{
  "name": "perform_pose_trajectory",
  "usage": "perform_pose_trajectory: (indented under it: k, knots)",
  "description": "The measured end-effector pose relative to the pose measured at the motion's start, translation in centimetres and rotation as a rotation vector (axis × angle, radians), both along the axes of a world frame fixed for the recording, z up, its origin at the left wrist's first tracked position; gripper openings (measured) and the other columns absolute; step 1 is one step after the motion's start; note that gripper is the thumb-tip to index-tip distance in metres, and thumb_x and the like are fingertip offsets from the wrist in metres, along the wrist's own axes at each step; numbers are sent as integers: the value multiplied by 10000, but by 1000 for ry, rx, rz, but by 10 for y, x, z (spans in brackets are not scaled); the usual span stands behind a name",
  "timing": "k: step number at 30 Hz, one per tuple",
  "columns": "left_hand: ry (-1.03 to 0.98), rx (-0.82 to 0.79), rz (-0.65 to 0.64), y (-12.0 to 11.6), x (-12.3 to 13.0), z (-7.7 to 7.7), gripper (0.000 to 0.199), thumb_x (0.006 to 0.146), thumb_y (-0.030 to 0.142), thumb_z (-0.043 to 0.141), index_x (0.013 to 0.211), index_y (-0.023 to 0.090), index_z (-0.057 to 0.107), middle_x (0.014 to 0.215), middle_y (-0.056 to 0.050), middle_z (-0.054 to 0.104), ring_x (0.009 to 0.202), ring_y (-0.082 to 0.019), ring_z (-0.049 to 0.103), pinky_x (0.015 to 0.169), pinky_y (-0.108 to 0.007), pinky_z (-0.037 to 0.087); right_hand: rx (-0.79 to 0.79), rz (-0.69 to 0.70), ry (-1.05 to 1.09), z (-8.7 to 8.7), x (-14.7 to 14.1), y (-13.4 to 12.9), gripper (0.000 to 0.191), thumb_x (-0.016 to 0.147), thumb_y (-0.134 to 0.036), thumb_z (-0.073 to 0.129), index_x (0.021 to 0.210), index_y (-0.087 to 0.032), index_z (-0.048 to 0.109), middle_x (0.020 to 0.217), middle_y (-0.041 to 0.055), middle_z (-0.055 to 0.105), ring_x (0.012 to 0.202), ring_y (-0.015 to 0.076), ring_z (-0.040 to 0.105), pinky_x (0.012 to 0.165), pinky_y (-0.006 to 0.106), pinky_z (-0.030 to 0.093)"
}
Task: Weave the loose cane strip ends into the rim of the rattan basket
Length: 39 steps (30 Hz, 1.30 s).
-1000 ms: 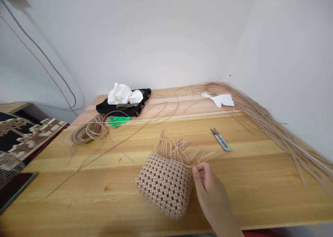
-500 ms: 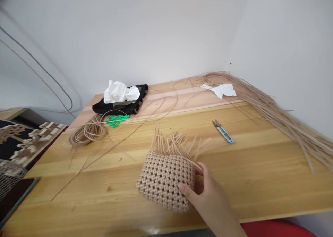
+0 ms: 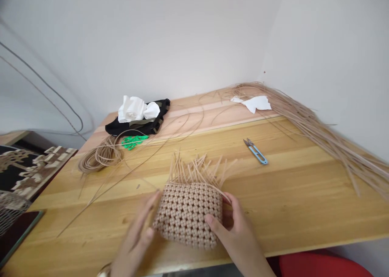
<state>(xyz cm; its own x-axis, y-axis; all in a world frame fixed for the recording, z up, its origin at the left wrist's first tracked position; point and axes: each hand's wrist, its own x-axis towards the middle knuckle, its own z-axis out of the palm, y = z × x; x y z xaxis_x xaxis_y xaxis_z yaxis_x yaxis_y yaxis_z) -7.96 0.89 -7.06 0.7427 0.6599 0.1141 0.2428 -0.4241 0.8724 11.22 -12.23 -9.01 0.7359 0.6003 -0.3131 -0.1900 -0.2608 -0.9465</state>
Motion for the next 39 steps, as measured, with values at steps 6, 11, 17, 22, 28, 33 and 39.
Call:
perform_pose_trajectory:
  k: [6, 11, 17, 22, 28, 33, 39]
  knots:
    - [-48, -201, 25, 15, 32, 9, 961, 578, 378, 779, 1378, 267, 259, 1442, -80, 278, 1321, -295, 239, 1097, -410, 179, 86, 112, 172, 26, 29, 4, 556, 728, -558, 577, 1178, -243, 491, 1234, 88, 531, 1057, 248, 538, 732, 323, 516]
    - [-133, -91, 214, 16, 45, 48, 646, 676, 442, 685, 1253, 233, 482, 1278, -83, 489, 1200, -298, 399, 1027, -388, 269, 179, 188, 299, 55, 39, 11, 620, 680, -612, 604, 1180, -251, 536, 1234, 83, 551, 1051, 271, 543, 619, 293, 515]
    - [-289, -301, 240, 9, 55, 55, 692, 788, 690, 267, 1209, 218, 547, 1263, -65, 520, 1244, -259, 358, 1078, -370, 182, 196, 182, 331, 61, 38, 13, 543, 769, -649, 446, 1132, -261, 558, 1057, 63, 646, 822, 214, 620, 510, 257, 484]
    - [-318, -525, 193, 6, 50, 58, 746, 772, 721, 237, 1190, 198, 565, 1316, -70, 484, 1249, -272, 365, 1059, -397, 227, 202, 221, 385, 64, 38, 8, 459, 836, -571, 398, 1100, -239, 575, 845, 41, 680, 614, 168, 592, 477, 257, 469]
    - [-420, -662, 351, 11, 53, 55, 515, 712, 492, 626, 1107, 168, 565, 1266, -86, 520, 1250, -268, 363, 1047, -382, 250, 172, 289, 359, 58, 32, 9, 442, 865, -522, 356, 1134, -228, 548, 1016, 70, 661, 708, 190, 629, 472, 257, 462]
    - [-374, -922, 53, 9, 45, 45, 441, 654, 422, 662, 990, 140, 614, 1139, -127, 603, 1113, -301, 513, 954, -434, 376, 260, 324, 278, 40, 31, 7, 444, 799, -467, 490, 1185, -247, 503, 1243, 46, 548, 1056, 216, 555, 769, 318, 494]
    - [-399, -1024, -137, -3, 33, 18, 633, 521, 382, 789, 1073, 160, 575, 1133, -134, 606, 1111, -312, 517, 976, -424, 357, 340, 315, 127, 19, 16, -5, 751, 603, -459, 721, 1239, -242, 386, 1377, 88, 397, 1254, 239, 372, 1026, 383, 318]
